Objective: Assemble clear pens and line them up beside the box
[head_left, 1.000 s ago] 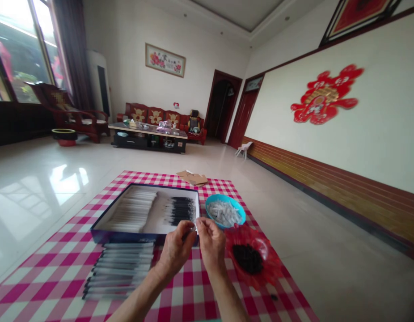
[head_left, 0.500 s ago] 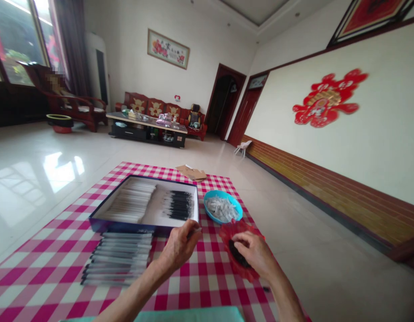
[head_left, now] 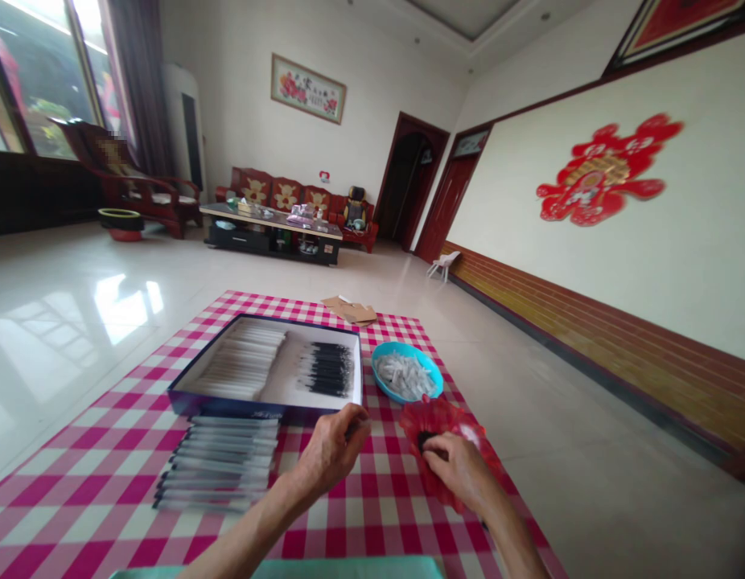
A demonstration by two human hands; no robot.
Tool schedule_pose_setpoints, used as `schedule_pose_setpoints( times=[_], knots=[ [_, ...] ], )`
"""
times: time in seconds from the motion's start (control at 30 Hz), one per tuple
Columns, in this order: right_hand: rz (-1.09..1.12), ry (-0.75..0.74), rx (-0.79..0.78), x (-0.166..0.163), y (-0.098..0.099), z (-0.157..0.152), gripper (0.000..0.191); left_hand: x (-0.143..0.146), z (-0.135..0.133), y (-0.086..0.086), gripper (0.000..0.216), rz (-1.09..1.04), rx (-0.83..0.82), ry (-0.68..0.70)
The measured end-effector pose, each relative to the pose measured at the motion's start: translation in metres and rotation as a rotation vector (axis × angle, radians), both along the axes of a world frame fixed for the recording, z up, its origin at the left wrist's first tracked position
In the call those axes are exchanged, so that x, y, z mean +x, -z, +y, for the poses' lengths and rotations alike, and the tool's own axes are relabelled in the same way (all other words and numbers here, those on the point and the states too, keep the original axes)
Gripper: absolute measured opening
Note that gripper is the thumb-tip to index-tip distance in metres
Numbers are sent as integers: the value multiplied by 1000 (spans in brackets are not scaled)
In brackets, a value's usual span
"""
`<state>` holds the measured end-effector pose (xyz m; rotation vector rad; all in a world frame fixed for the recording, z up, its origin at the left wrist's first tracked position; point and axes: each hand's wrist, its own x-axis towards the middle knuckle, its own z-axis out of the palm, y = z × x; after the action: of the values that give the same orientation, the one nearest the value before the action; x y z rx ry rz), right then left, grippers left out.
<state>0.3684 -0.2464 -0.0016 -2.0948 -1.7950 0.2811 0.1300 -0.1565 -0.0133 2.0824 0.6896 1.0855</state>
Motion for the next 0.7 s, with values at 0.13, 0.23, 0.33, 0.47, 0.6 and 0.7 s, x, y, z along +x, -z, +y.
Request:
schedule_pose_setpoints(
  times=[0.13,0.23,0.33,0.47,0.6,0.7],
  knots=[
    [-56,10,-9,-1,4,3,25,2,-1,3,10,-12,5,20],
    [-43,-4,-17,-2,3,4,25,3,-3,3,10,-10,-3,32],
    [-16,-35,17,-2,2,5,30,3,-5,4,11,-13,-18,56],
    [-26,-27,64,1,7,8,27,4,-7,5,12,-17,-25,77],
    [-54,-9,112,2,6,8,21,4,-8,8,12,-20,-23,88],
    [10,-6,186,-5,-6,5,15,4,-9,8,12,-35,-42,122]
  ],
)
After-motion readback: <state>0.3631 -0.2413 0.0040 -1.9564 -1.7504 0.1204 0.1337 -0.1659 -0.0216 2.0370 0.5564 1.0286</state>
